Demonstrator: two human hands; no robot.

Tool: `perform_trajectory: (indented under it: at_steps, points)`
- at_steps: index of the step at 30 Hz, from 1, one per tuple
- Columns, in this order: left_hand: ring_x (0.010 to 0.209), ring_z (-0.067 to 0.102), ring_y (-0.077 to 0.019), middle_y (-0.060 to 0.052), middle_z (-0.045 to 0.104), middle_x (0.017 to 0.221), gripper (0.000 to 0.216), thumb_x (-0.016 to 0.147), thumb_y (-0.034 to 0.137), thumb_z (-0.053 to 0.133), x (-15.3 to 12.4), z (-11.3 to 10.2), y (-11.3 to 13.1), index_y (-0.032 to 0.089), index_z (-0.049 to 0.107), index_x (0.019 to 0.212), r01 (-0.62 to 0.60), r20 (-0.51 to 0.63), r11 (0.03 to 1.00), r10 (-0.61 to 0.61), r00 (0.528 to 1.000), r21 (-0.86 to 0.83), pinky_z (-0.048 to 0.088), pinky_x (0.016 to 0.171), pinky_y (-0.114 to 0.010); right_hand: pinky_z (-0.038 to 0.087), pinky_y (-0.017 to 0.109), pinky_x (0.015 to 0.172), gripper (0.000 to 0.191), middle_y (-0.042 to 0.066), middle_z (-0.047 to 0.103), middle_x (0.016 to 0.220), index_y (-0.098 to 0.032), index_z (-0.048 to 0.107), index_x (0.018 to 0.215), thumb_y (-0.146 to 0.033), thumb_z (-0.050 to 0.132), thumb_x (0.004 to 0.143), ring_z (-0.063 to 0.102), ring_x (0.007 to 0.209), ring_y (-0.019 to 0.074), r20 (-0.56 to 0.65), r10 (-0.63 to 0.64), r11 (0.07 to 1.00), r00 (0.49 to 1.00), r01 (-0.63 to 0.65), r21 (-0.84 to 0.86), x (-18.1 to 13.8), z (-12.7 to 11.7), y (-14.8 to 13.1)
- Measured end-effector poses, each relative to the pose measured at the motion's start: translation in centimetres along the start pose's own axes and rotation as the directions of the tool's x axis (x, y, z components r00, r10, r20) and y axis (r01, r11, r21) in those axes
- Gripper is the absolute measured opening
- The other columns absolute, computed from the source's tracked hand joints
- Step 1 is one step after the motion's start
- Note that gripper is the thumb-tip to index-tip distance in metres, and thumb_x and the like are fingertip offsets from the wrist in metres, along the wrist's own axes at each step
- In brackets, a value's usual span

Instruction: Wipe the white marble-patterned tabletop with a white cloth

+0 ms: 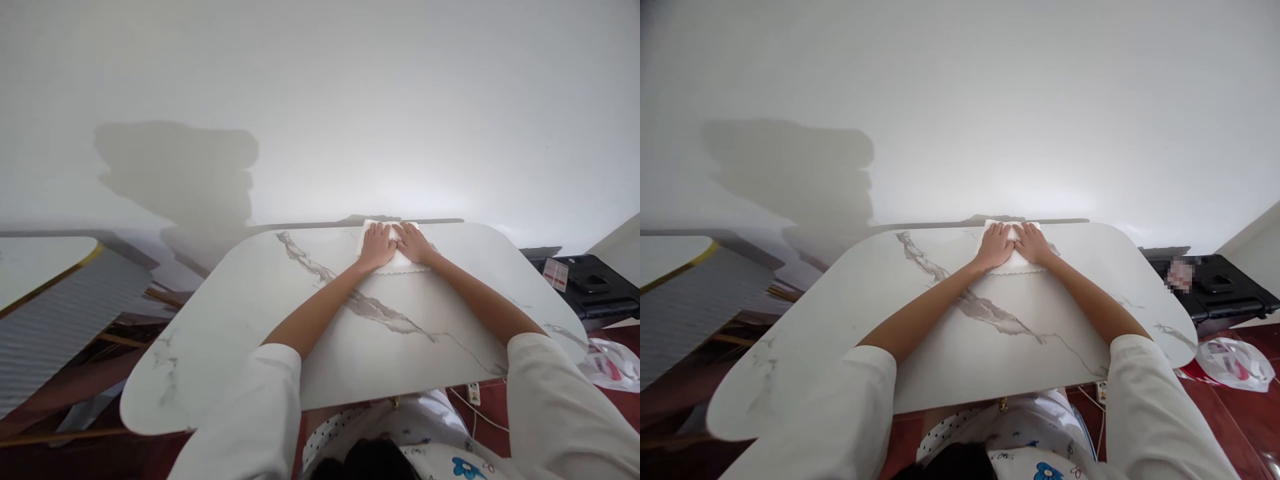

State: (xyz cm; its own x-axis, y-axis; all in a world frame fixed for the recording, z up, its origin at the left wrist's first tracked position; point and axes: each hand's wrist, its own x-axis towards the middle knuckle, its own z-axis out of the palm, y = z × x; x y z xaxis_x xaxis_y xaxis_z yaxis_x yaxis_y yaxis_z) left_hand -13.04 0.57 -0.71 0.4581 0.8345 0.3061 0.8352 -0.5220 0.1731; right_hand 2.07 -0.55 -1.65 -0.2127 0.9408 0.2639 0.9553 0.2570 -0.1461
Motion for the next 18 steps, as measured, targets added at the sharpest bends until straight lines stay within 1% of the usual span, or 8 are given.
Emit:
perform_trajectory:
  at_steps: [4, 9, 12, 15, 18]
  points:
    - [0.137, 0.032, -0.0326, -0.017, 0.04, 0.145, 0.05, 0.092, 0.028, 0.037, 0.9, 0.4, -0.4, 0.009, 0.042, 0.138, 0.019, -0.021, 1.0, -0.018, 1.0, 0.018, 0.027, 0.111, -0.043, 0.029, 0.048, 0.111, 0.053, 0.015, 0.039, 0.147, -0.015, 0.038, 0.143, -0.032, 0.03, 0.094, 0.032, 0.138, 0.0307, -0.046, -0.046, 0.999, 0.998, 0.046, -0.005, 1.3, 1.0, 0.9]
    - [0.138, 0.03, -0.0342, -0.018, 0.038, 0.147, 0.051, 0.092, 0.027, 0.037, 1.0, 0.6, 0.1, 0.007, 0.041, 0.139, 0.042, -0.014, 0.999, -0.042, 0.999, 0.029, 0.026, 0.112, -0.044, 0.028, 0.046, 0.113, 0.053, 0.013, 0.036, 0.15, -0.016, 0.036, 0.145, -0.035, 0.029, 0.095, 0.029, 0.14, 0.0294, -0.019, -0.03, 1.0, 0.999, 0.03, -0.009, 1.0, 1.0, 1.4]
    - [0.138, 0.029, -0.0343, -0.019, 0.038, 0.147, 0.051, 0.092, 0.027, 0.037, 1.3, 0.9, 1.2, 0.007, 0.04, 0.139, 0.04, -0.019, 0.999, -0.04, 0.999, 0.009, 0.026, 0.112, -0.046, 0.026, 0.046, 0.114, 0.054, 0.014, 0.036, 0.15, -0.014, 0.036, 0.145, -0.036, 0.028, 0.095, 0.03, 0.14, 0.0284, -0.014, -0.038, 0.999, 0.999, 0.038, -0.009, 0.5, 0.5, 2.4]
    - [0.138, 0.029, -0.0344, -0.02, 0.038, 0.146, 0.051, 0.092, 0.027, 0.037, 2.0, 1.3, 3.0, 0.005, 0.04, 0.138, 0.016, -0.031, 0.999, -0.016, 0.999, -0.028, 0.025, 0.111, -0.047, 0.026, 0.048, 0.113, 0.054, 0.015, 0.038, 0.149, -0.014, 0.036, 0.144, -0.036, 0.027, 0.095, 0.03, 0.139, 0.0276, -0.034, -0.055, 0.998, 0.998, 0.055, -0.002, -0.1, 0.0, 4.5]
    - [0.138, 0.029, -0.0345, -0.02, 0.039, 0.146, 0.051, 0.091, 0.026, 0.037, 2.8, 1.8, 5.0, 0.006, 0.041, 0.138, 0.002, -0.039, 0.999, -0.004, 0.999, -0.05, 0.026, 0.111, -0.048, 0.027, 0.051, 0.112, 0.054, 0.016, 0.038, 0.148, -0.014, 0.037, 0.144, -0.037, 0.026, 0.095, 0.03, 0.139, 0.028, -0.051, -0.039, 0.999, 0.998, 0.04, 0.02, -0.8, -0.2, 6.7]
